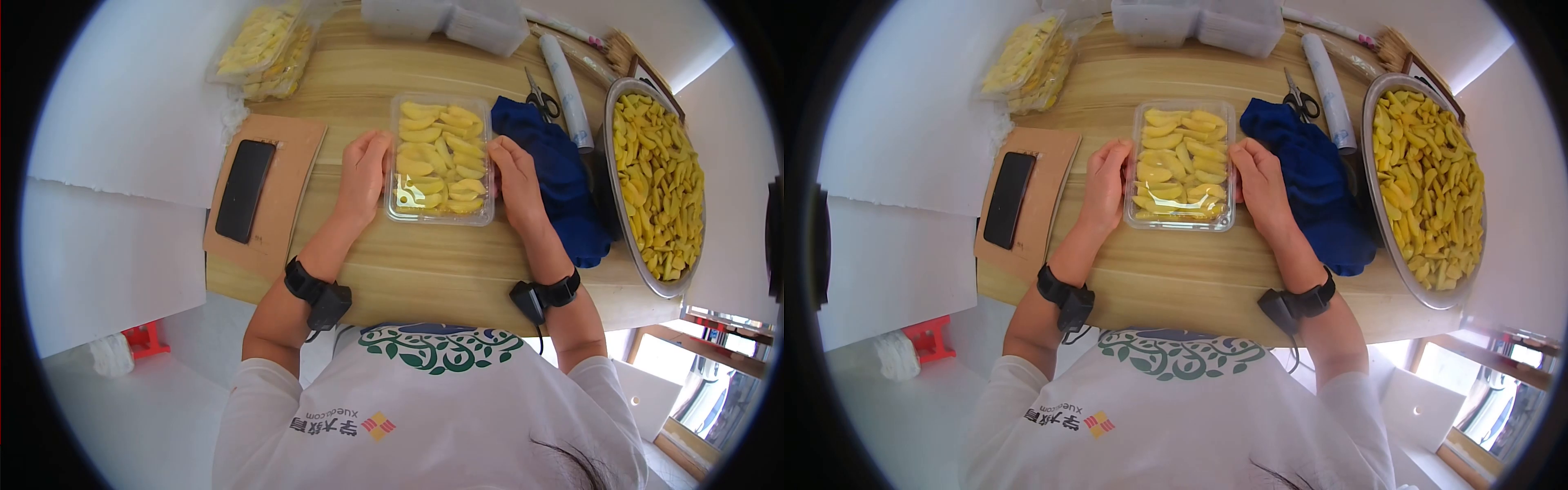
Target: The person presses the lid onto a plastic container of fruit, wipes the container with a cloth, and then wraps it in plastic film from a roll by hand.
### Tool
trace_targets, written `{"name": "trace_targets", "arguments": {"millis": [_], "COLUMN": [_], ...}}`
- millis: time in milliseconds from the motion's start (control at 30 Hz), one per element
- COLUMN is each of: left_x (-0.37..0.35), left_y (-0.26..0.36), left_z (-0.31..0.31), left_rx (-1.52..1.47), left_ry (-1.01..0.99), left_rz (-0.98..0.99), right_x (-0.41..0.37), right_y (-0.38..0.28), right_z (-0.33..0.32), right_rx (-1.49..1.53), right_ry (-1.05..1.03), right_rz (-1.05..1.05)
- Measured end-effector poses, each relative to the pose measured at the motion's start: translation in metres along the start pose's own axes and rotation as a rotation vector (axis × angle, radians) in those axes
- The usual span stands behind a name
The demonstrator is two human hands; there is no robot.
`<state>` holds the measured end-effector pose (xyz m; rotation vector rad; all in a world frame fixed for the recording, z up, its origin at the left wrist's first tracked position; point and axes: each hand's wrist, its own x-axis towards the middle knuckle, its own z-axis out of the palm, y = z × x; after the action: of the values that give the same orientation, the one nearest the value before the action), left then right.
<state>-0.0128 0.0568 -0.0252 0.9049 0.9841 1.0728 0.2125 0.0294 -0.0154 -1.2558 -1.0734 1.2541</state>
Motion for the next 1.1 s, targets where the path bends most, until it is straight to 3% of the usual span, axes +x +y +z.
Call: {"name": "trace_targets", "arguments": {"millis": [167, 267, 433, 567, 733, 900, 1100], "left_x": [0.001, 0.009, 0.007, 0.008, 0.007, 0.008, 0.002], "left_y": [0.007, -0.008, -0.006, -0.012, -0.015, -0.018, -0.004], "left_z": [0.020, 0.001, -0.001, -0.001, 0.002, 0.009, 0.005], "left_rx": [-0.010, 0.020, 0.074, 0.128, 0.160, 0.146, 0.126], "left_ry": [0.138, 0.033, 0.014, -0.008, 0.009, 0.071, 0.037], "left_rz": [0.094, 0.092, 0.085, 0.122, 0.153, 0.236, 0.080], "right_x": [-0.001, 0.007, 0.022, 0.020, 0.019, 0.019, 0.018], "right_y": [-0.011, -0.013, 0.009, 0.014, 0.013, 0.014, 0.010], "right_z": [0.002, 0.008, 0.011, 0.009, 0.012, 0.012, 0.007], "right_rx": [0.048, 0.057, 0.006, -0.005, -0.249, -0.252, -0.020], "right_ry": [0.018, 0.090, 0.141, 0.126, 0.188, 0.192, 0.137], "right_rz": [0.139, 0.149, -0.048, -0.091, -0.231, -0.231, -0.042]}}
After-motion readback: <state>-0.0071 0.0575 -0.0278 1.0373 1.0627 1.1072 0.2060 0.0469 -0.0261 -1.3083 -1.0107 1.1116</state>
